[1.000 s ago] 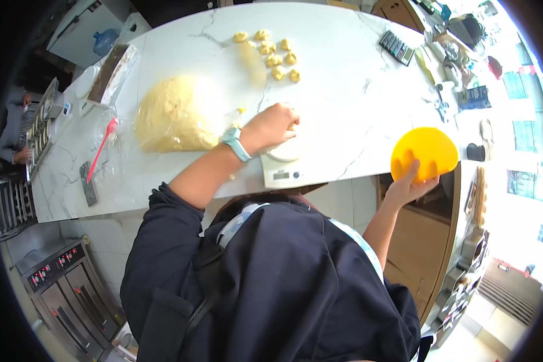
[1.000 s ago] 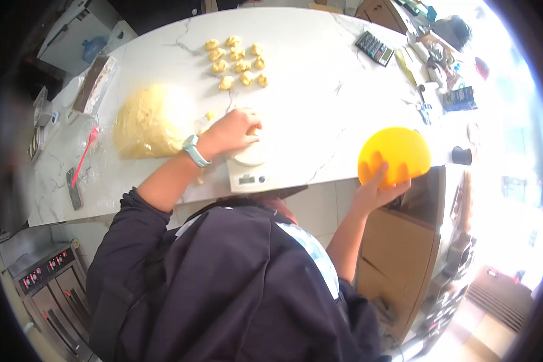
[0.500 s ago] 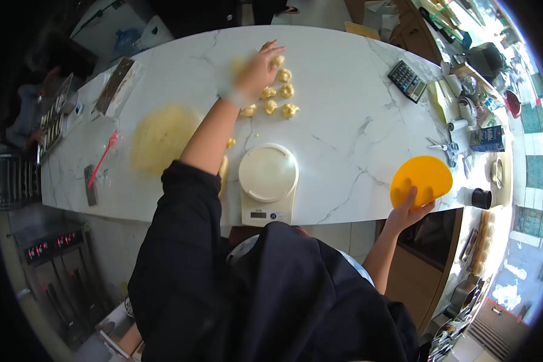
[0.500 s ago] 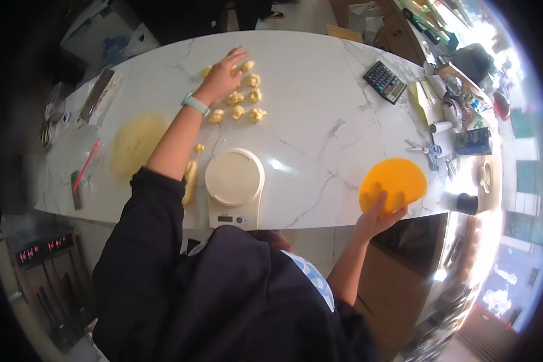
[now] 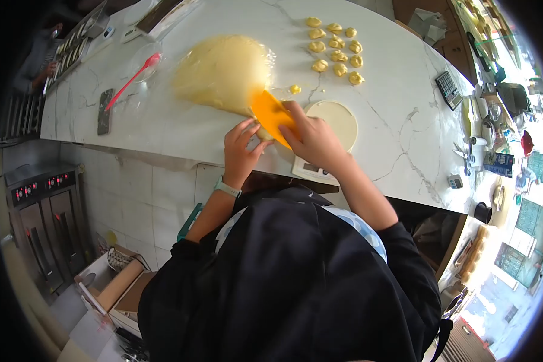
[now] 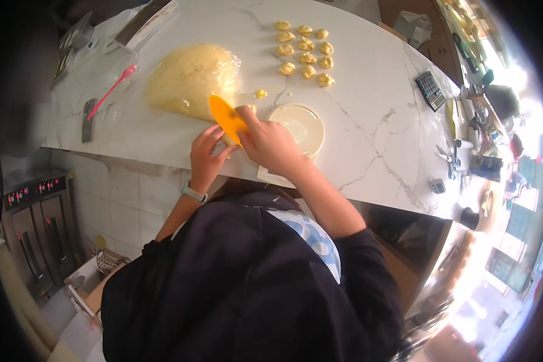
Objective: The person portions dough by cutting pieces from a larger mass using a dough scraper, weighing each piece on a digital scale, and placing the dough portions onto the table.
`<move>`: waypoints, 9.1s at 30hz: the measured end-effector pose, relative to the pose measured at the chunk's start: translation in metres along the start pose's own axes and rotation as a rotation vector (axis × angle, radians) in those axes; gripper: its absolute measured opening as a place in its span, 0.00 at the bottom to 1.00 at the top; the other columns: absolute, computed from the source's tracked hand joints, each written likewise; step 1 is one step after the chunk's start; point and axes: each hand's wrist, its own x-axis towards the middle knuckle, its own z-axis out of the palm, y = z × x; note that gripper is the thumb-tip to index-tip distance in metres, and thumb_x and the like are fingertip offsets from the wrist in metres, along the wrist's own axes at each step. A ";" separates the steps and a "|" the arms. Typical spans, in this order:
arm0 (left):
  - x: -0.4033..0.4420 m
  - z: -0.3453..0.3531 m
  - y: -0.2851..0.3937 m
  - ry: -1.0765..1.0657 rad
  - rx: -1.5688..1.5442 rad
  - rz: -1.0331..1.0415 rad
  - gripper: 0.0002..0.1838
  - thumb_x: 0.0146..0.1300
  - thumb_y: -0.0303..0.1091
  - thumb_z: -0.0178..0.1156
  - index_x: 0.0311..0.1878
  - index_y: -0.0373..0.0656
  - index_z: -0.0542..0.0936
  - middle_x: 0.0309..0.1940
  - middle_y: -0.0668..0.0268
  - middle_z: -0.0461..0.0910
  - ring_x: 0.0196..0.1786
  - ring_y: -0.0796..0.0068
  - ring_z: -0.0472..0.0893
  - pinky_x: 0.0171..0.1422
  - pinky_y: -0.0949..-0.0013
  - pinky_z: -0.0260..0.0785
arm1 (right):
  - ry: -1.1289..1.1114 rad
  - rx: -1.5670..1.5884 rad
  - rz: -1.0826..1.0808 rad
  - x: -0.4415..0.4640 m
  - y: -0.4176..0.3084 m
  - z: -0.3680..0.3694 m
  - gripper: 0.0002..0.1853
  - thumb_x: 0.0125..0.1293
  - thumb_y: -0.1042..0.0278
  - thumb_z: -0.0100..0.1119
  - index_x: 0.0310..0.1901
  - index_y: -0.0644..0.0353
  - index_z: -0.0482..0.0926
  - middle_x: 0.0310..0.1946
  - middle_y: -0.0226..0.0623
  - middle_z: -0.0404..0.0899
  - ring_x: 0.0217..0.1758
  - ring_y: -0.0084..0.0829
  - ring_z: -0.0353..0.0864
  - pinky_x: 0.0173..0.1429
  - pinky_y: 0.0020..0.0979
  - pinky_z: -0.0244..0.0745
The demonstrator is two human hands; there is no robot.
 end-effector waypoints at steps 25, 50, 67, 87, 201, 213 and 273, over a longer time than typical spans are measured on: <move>0.054 -0.033 0.008 -0.732 -0.222 0.093 0.07 0.51 0.31 0.61 0.34 0.40 0.79 0.34 0.54 0.78 0.37 0.55 0.78 0.45 0.58 0.70 | 0.428 0.152 0.116 -0.060 0.016 0.039 0.17 0.66 0.67 0.55 0.53 0.60 0.65 0.36 0.46 0.80 0.32 0.43 0.84 0.33 0.36 0.80; 0.175 -0.245 0.126 -0.741 -1.162 1.535 0.08 0.55 0.31 0.56 0.36 0.47 0.83 0.35 0.72 0.78 0.34 0.81 0.71 0.35 0.78 0.57 | 0.385 -0.246 -1.337 -0.211 -0.182 -0.214 0.13 0.67 0.62 0.50 0.46 0.63 0.73 0.48 0.40 0.69 0.52 0.29 0.66 0.55 0.30 0.61; 0.148 -0.270 0.191 -0.948 -1.623 1.956 0.05 0.56 0.25 0.52 0.31 0.42 0.78 0.30 0.70 0.73 0.33 0.78 0.72 0.37 0.74 0.60 | 1.279 -0.824 -1.942 -0.221 -0.234 -0.195 0.14 0.71 0.60 0.47 0.27 0.55 0.65 0.24 0.26 0.61 0.24 0.18 0.57 0.27 0.21 0.53; 0.185 -0.216 0.058 -0.062 -0.411 0.815 0.06 0.51 0.23 0.60 0.26 0.38 0.71 0.22 0.61 0.71 0.26 0.62 0.75 0.28 0.64 0.69 | 0.811 -0.539 -0.630 -0.190 0.018 -0.224 0.15 0.69 0.59 0.44 0.28 0.61 0.64 0.16 0.30 0.59 0.16 0.26 0.56 0.22 0.28 0.52; 0.108 0.030 0.074 -0.674 -0.430 0.169 0.14 0.55 0.28 0.66 0.47 0.45 0.83 0.39 0.68 0.78 0.32 0.80 0.73 0.37 0.77 0.68 | 1.647 0.267 0.209 -0.147 0.063 -0.062 0.26 0.67 0.59 0.57 0.58 0.66 0.60 0.49 0.44 0.73 0.49 0.30 0.78 0.49 0.27 0.77; 0.119 0.025 0.085 -0.859 -0.116 0.340 0.37 0.40 0.31 0.74 0.59 0.55 0.74 0.51 0.62 0.66 0.53 0.65 0.69 0.60 0.64 0.66 | 1.734 0.122 0.293 -0.181 0.078 -0.080 0.24 0.68 0.59 0.56 0.56 0.67 0.61 0.48 0.43 0.71 0.48 0.29 0.77 0.47 0.27 0.77; 0.015 0.020 -0.003 -0.029 -0.041 0.084 0.20 0.44 0.32 0.73 0.40 0.38 0.79 0.39 0.58 0.80 0.47 0.54 0.77 0.55 0.58 0.67 | -0.113 -0.194 -0.023 0.035 -0.002 -0.003 0.24 0.59 0.70 0.53 0.57 0.55 0.62 0.27 0.45 0.80 0.31 0.50 0.80 0.34 0.46 0.73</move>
